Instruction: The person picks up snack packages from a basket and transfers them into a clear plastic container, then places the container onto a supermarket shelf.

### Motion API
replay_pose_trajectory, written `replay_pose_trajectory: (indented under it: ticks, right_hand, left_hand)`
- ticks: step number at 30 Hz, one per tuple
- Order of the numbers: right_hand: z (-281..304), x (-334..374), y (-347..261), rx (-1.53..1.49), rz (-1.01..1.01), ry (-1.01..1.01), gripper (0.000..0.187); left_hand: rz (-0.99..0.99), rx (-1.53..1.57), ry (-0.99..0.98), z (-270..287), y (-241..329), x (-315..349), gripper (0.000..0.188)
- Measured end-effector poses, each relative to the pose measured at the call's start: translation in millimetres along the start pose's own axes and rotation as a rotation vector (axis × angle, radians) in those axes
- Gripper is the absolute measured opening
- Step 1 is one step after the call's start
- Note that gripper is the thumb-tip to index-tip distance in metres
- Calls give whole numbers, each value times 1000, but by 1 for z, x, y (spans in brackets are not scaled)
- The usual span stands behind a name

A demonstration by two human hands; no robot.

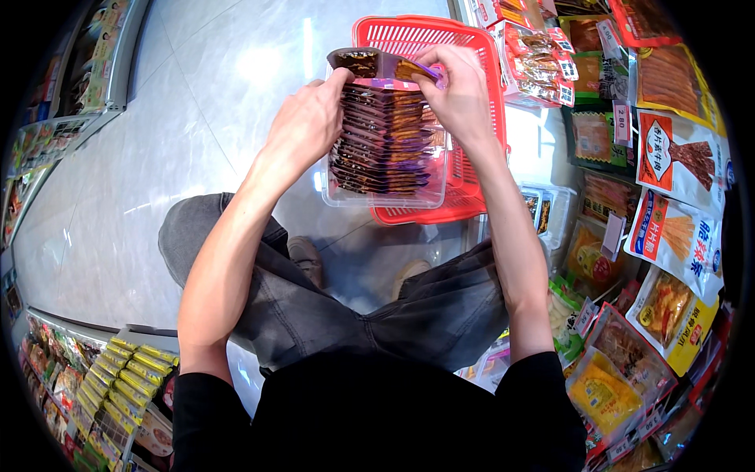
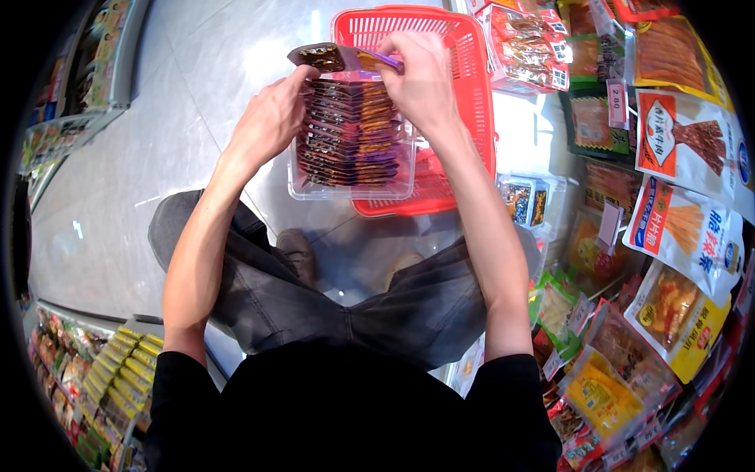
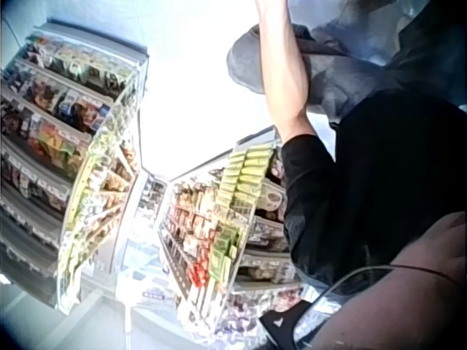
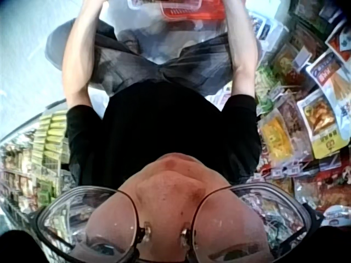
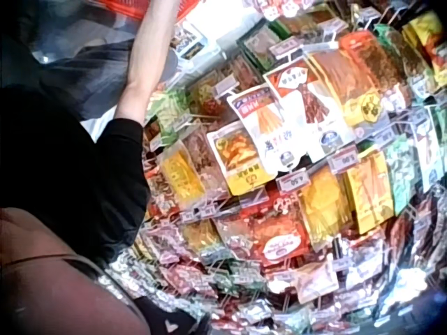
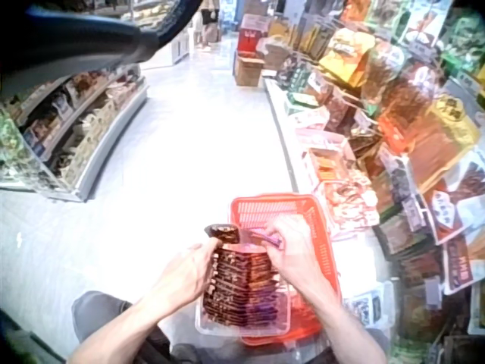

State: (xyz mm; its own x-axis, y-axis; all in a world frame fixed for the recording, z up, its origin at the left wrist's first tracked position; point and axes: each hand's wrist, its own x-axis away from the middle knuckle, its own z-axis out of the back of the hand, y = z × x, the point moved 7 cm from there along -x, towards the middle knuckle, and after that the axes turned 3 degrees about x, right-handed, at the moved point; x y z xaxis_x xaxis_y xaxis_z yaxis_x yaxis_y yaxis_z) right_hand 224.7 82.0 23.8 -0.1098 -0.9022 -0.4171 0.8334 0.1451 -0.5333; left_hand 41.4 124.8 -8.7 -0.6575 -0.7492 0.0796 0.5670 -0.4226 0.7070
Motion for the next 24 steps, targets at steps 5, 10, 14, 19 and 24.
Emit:
replay_pose_trajectory:
  ticks: [5, 10, 14, 19, 24]
  right_hand:
    - [-1, 4, -1, 385, 91, -133, 17]
    - [-2, 6, -20, 254, 146, -76, 10]
    - [-12, 12, -13, 294, 133, -86, 4]
    - [-13, 17, -11, 217, 135, 26, 5]
    - [-11, 20, 0, 107, 24, 21, 7]
  left_hand:
    - [-22, -11, 4, -1, -2, 0, 31]
    - [17, -16, -27, -1, 0, -2, 33]
    - [-10, -30, -26, -1, 8, -2, 35]
    - [-7, -104, -7, -2, 1, 2, 38]
    - [-35, -48, 14, -2, 0, 12, 44]
